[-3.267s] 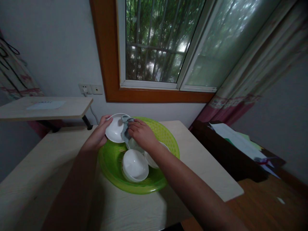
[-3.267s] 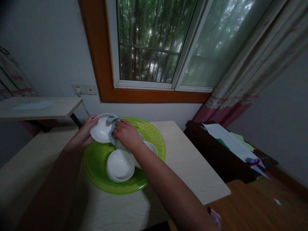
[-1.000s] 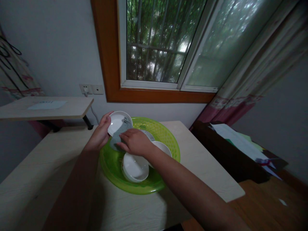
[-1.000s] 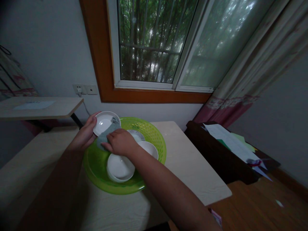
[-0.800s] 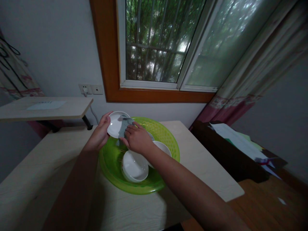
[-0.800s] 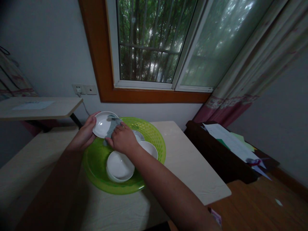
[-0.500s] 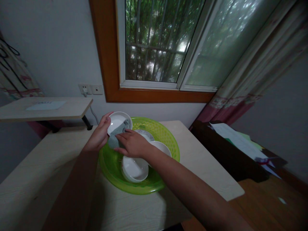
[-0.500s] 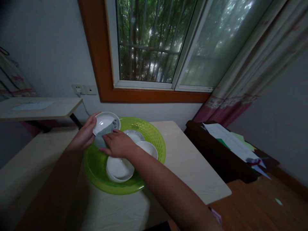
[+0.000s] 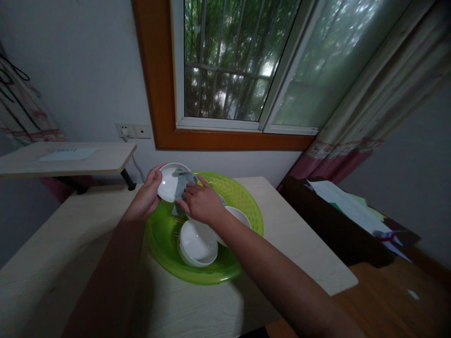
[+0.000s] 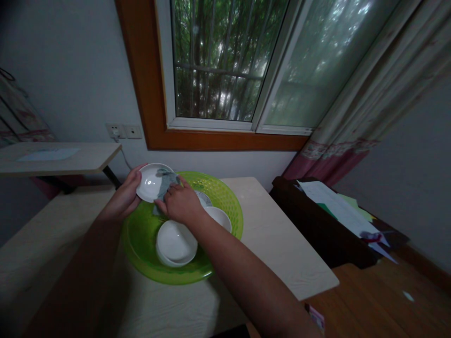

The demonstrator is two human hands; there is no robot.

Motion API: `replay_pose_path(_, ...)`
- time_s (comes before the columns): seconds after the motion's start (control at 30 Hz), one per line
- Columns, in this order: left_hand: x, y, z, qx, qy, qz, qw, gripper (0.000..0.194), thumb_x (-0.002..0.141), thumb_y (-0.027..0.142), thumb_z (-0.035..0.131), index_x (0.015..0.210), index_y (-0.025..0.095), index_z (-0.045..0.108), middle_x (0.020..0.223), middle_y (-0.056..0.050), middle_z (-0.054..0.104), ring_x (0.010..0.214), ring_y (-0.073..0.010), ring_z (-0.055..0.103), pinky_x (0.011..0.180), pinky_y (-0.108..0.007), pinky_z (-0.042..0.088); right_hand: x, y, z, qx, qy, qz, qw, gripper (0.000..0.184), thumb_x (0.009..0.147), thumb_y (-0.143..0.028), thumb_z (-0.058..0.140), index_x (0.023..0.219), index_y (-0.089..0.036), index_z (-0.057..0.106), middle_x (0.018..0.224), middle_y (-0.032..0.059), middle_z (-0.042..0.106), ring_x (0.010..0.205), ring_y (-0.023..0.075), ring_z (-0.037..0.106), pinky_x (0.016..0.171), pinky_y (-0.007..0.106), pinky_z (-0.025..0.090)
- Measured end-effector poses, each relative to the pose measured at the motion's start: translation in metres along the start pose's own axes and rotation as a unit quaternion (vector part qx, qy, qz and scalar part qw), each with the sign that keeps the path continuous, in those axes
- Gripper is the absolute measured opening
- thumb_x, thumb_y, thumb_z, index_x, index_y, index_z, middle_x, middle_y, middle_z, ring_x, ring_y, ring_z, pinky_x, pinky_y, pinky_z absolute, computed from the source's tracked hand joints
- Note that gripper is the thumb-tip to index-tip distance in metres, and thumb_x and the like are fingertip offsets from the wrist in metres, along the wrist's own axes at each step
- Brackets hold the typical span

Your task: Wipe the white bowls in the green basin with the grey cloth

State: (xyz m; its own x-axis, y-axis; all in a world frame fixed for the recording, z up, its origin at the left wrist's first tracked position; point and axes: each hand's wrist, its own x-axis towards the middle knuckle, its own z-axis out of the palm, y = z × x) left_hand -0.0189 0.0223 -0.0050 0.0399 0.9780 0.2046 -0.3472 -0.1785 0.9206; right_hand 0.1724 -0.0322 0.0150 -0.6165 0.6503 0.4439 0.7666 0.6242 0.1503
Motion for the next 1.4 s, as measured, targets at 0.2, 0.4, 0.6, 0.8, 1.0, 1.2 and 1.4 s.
replay_pose_path(0.2,-0.003,0.005,0.003,-0.006,0.007,-0.013,1.0,0.05,0.094,0.05,0.064,0.136,0.025,0.056,0.12,-0.007,0.068,0.097,-0.0183,0.065,0.077,-0.025,0.053,-0.003,-0.004,0.002,0.05,-0.024,-0.045,0.997,0.049,0.106,-0.051,0.044,0.104,-0.013,0.074,0.104,0.0113,0.078,0.102,0.0231,0.072,0.122,0.046,0.028)
replay_pose_path(0.4,-0.004,0.006,0.003,0.012,0.007,-0.018,1.0,0.054,0.093,0.052,0.064,0.139,0.027,0.055,0.119,-0.008,0.07,0.096,-0.0217,0.067,0.072,-0.028,0.053,-0.004,-0.01,0.006,0.115,-0.027,-0.099,0.988,0.056,0.104,-0.053,0.049,0.139,-0.01,0.056,0.134,0.0159,0.069,0.12,0.0242,0.067,0.119,0.043,0.035)
replay_pose_path(0.6,-0.005,0.007,0.005,0.011,0.007,-0.012,1.0,0.051,0.095,0.051,0.061,0.138,0.024,0.055,0.124,-0.008,0.068,0.102,-0.0198,0.066,0.077,-0.025,0.053,0.0,-0.009,0.002,0.079,-0.04,-0.071,0.994,0.05,0.107,-0.052,0.041,0.105,-0.012,0.071,0.103,0.0136,0.077,0.098,0.0241,0.07,0.103,0.041,0.045)
replay_pose_path(0.8,-0.004,0.004,0.003,0.017,0.004,-0.024,1.0,0.046,0.094,0.05,0.063,0.131,0.024,0.058,0.119,-0.007,0.067,0.095,-0.0174,0.064,0.074,-0.023,0.051,-0.001,-0.01,0.003,0.087,-0.053,-0.074,0.992,0.051,0.105,-0.055,0.045,0.114,-0.011,0.07,0.111,0.0143,0.077,0.107,0.0267,0.069,0.103,0.042,0.046)
replay_pose_path(1.0,-0.008,0.007,0.003,0.038,-0.02,-0.042,0.998,0.044,0.091,0.054,0.065,0.125,0.027,0.06,0.113,-0.006,0.067,0.089,-0.0198,0.063,0.07,-0.026,0.051,-0.003,-0.014,0.016,0.116,-0.049,-0.09,0.988,0.065,0.105,-0.056,0.044,0.147,-0.006,0.049,0.148,0.0191,0.058,0.133,0.0274,0.06,0.118,0.042,0.039)
replay_pose_path(1.2,-0.01,0.006,0.001,0.069,-0.043,-0.045,0.996,0.046,0.09,0.054,0.066,0.128,0.028,0.062,0.115,-0.006,0.067,0.1,-0.0221,0.063,0.078,-0.027,0.052,0.0,-0.02,0.024,0.087,-0.036,-0.075,0.993,0.075,0.104,-0.062,0.04,0.152,-0.003,0.042,0.156,0.0238,0.048,0.146,0.0298,0.046,0.124,0.047,0.032)
replay_pose_path(1.4,-0.01,0.004,0.002,0.054,-0.076,-0.049,0.994,0.044,0.091,0.05,0.066,0.129,0.027,0.061,0.128,-0.008,0.066,0.116,-0.0227,0.062,0.093,-0.03,0.052,0.001,-0.02,0.018,0.063,-0.026,-0.026,0.997,0.083,0.102,-0.065,0.042,0.154,-0.001,0.038,0.162,0.026,0.037,0.152,0.0336,0.036,0.125,0.051,0.03)
